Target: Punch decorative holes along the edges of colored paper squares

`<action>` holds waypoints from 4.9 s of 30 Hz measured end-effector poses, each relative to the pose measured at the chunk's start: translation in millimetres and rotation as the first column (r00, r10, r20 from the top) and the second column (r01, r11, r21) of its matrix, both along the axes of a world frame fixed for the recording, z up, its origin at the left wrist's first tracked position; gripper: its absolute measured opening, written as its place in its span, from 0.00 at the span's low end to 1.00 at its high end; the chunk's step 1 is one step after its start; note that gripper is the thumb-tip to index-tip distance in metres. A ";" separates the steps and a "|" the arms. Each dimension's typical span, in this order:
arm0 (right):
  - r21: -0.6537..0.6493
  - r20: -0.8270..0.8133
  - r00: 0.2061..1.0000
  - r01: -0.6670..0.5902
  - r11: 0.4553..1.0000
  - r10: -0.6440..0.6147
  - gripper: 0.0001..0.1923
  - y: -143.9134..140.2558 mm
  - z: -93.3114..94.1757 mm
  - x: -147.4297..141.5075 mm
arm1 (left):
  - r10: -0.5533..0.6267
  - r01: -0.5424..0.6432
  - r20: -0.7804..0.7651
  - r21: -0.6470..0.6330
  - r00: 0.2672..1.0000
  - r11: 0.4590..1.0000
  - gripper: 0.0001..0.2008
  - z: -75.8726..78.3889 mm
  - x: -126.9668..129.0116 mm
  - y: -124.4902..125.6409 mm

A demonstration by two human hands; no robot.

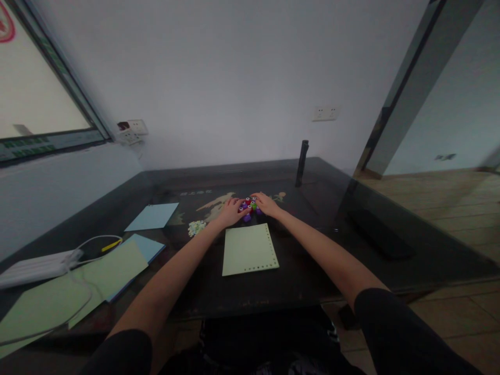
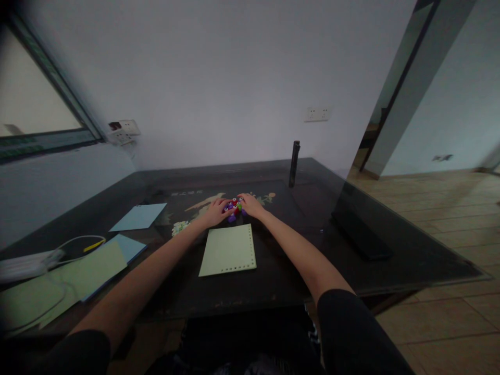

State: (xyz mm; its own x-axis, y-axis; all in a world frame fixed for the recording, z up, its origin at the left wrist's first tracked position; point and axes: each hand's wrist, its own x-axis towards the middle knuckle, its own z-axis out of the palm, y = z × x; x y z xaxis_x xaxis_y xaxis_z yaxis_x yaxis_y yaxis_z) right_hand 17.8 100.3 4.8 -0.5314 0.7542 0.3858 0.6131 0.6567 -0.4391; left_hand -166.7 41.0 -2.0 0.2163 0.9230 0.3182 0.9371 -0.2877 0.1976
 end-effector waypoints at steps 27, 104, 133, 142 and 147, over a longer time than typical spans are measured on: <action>0.128 0.083 0.995 0.040 0.991 -0.051 0.18 -26.2 -5.6 -20.3 | 0.074 -0.075 0.130 0.007 0.989 0.997 0.24 -11.6 4.1 -12.9; 0.060 0.104 0.967 -0.240 0.969 0.233 0.49 -6.9 -13.0 20.5 | 0.015 -0.019 0.041 0.107 0.999 0.994 0.30 -4.7 -4.7 -34.5; 0.119 0.080 0.973 -0.225 0.967 0.217 0.37 -13.9 -19.2 15.6 | -0.039 0.038 0.003 0.080 0.999 0.996 0.30 -2.0 -11.7 -33.4; 0.177 -0.064 0.975 -0.198 0.964 0.212 0.23 -31.7 2.0 27.2 | -0.218 0.170 0.127 0.307 0.968 0.936 0.15 49.0 12.8 -58.0; 0.241 -0.150 0.943 -0.258 0.936 0.298 0.11 -83.7 12.2 45.7 | -0.524 0.490 0.022 0.324 0.851 0.809 0.10 69.0 55.5 -120.5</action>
State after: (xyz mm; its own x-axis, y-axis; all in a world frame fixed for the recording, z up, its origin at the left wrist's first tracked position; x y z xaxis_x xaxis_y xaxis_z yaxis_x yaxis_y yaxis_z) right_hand 63.5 16.6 17.1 -0.6135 0.4745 0.6313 0.3158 0.8801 -0.3545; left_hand -111.2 -79.6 67.0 0.5767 0.5495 0.6046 0.6198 -0.7764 0.1143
